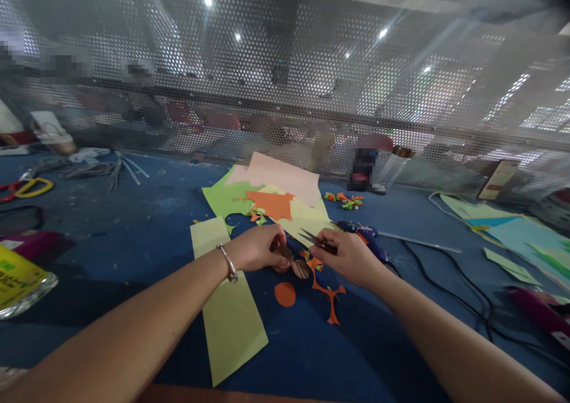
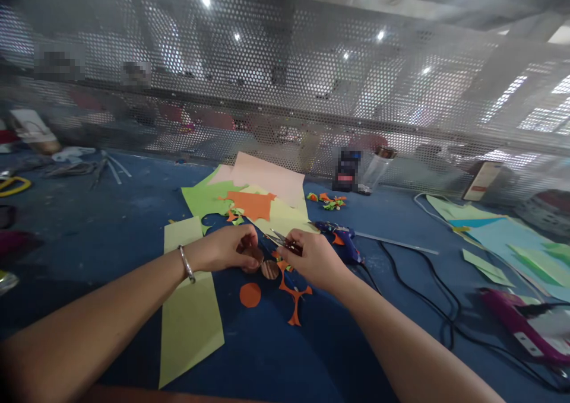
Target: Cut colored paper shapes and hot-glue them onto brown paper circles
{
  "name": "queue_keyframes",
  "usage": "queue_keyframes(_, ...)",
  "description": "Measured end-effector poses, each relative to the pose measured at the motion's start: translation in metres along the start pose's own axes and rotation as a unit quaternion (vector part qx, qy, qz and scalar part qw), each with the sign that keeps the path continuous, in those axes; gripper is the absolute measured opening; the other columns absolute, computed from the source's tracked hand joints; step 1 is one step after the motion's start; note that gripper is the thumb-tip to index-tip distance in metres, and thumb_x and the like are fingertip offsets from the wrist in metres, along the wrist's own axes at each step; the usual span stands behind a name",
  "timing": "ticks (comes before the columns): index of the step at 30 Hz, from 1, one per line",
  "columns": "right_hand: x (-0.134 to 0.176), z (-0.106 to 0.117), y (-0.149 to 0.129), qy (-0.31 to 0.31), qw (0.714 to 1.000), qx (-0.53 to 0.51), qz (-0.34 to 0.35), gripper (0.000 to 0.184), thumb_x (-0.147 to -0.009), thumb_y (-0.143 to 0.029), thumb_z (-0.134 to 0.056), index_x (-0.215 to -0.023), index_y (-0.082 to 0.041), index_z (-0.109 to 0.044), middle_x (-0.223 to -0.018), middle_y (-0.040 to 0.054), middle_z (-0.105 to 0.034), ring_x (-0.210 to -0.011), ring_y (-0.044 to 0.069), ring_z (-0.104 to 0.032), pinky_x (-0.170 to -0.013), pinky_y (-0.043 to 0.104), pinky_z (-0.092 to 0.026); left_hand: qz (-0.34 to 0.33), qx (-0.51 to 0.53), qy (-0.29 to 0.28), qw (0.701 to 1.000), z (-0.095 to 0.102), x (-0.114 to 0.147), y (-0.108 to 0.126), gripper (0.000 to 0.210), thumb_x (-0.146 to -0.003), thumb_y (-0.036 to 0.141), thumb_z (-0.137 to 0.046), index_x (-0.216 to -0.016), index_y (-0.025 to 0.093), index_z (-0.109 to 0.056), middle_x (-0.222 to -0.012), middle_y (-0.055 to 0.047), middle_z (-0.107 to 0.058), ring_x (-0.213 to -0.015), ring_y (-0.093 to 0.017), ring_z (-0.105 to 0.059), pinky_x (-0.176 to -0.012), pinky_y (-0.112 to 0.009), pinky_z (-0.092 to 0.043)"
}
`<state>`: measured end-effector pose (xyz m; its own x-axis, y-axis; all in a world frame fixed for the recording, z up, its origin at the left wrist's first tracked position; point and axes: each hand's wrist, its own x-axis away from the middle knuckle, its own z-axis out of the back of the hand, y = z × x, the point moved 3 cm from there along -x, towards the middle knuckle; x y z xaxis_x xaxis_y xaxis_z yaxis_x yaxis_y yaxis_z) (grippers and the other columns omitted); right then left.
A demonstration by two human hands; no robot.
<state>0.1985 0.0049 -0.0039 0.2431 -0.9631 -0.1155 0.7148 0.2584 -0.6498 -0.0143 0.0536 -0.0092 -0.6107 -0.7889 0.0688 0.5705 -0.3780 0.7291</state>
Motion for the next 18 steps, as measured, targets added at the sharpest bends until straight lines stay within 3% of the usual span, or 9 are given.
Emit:
queue_keyframes(2,0.0,-0.002,-0.001,-0.005,0.999,-0.037,0.002,0.027,-0.089,-0.045,-0.061,-0.079,-0.02,-0.06,-0.062,-0.0043,-0.05,-0.058,0.013,-0.044,-0.054,0.026,-0.029,-0.021,0.115,0.016,0.993,-0.005,-0.003,0.002,0.029,-0.069,0.031,-0.079,-0.087,0.019,-0.059,-0.078,-0.001,-0.066,-0.073,-0.018,-0.062,-0.066,-0.028,-0.043)
queue_keyframes(5,-0.001,-0.005,-0.003,-0.02,0.994,-0.105,0.009,0.027,-0.088,-0.045,-0.064,-0.082,-0.019,-0.063,-0.067,-0.0026,-0.056,-0.061,0.013,-0.046,-0.056,0.026,-0.032,-0.046,0.293,0.027,0.954,-0.012,-0.007,0.008,0.031,-0.07,0.032,-0.083,-0.084,0.018,-0.059,-0.076,0.001,-0.064,-0.073,-0.014,-0.061,-0.07,-0.028,-0.046)
queue_keyframes(8,-0.002,-0.005,-0.004,-0.026,0.985,-0.171,0.022,0.024,-0.087,-0.043,-0.065,-0.085,-0.018,-0.065,-0.07,-0.0023,-0.057,-0.063,0.013,-0.047,-0.058,0.026,-0.033,-0.063,0.385,0.048,0.92,-0.018,-0.007,0.014,0.032,-0.071,0.033,-0.085,-0.083,0.016,-0.06,-0.077,0.001,-0.063,-0.072,-0.012,-0.061,-0.073,-0.027,-0.048)
queue_keyframes(10,-0.002,-0.004,-0.004,-0.019,0.98,-0.194,0.029,0.022,-0.086,-0.041,-0.066,-0.084,-0.018,-0.065,-0.072,-0.002,-0.057,-0.064,0.013,-0.048,-0.059,0.026,-0.035,-0.071,0.402,0.056,0.911,-0.022,-0.007,0.017,0.032,-0.073,0.036,-0.084,-0.083,0.016,-0.06,-0.078,0.0,-0.065,-0.073,-0.013,-0.063,-0.075,-0.029,-0.05)
queue_keyframes(13,-0.003,-0.001,-0.004,0.012,0.983,-0.183,0.027,0.023,-0.084,-0.04,-0.066,-0.08,-0.018,-0.063,-0.067,-0.003,-0.052,-0.061,0.012,-0.044,-0.058,0.026,-0.033,-0.064,0.291,0.119,0.947,-0.019,-0.008,0.019,0.029,-0.084,0.044,-0.072,-0.09,0.017,-0.064,-0.086,-0.006,-0.071,-0.081,-0.019,-0.068,-0.078,-0.033,-0.054)
queue_keyframes(15,-0.003,0.002,-0.003,0.038,0.984,-0.175,0.023,0.024,-0.084,-0.041,-0.065,-0.079,-0.018,-0.062,-0.064,-0.0037,-0.048,-0.059,0.012,-0.041,-0.056,0.026,-0.032,-0.035,0.172,0.207,0.962,-0.003,-0.007,0.014,0.029,-0.088,0.044,-0.065,-0.1,0.017,-0.067,-0.1,-0.009,-0.073,-0.094,-0.024,-0.068,-0.086,-0.037,-0.053)
queue_keyframes(17,-0.003,0.004,-0.002,0.056,0.983,-0.177,0.021,0.026,-0.084,-0.043,-0.065,-0.08,-0.018,-0.061,-0.066,-0.0031,-0.049,-0.059,0.012,-0.041,-0.055,0.026,-0.031,0.011,0.097,0.31,0.946,0.025,-0.005,0.002,0.033,-0.082,0.029,-0.071,-0.112,0.017,-0.064,-0.117,-0.013,-0.068,-0.113,-0.029,-0.061,-0.101,-0.042,-0.045)
queue_keyframes(18,-0.003,0.005,-0.001,0.06,0.982,-0.176,0.021,0.026,-0.084,-0.043,-0.065,-0.08,-0.018,-0.061,-0.066,-0.0029,-0.049,-0.06,0.012,-0.041,-0.055,0.026,-0.031,0.074,-0.034,0.388,0.918,0.044,-0.001,-0.007,0.035,-0.078,0.027,-0.072,-0.112,0.021,-0.065,-0.118,-0.01,-0.067,-0.118,-0.029,-0.058,-0.105,-0.043,-0.042)
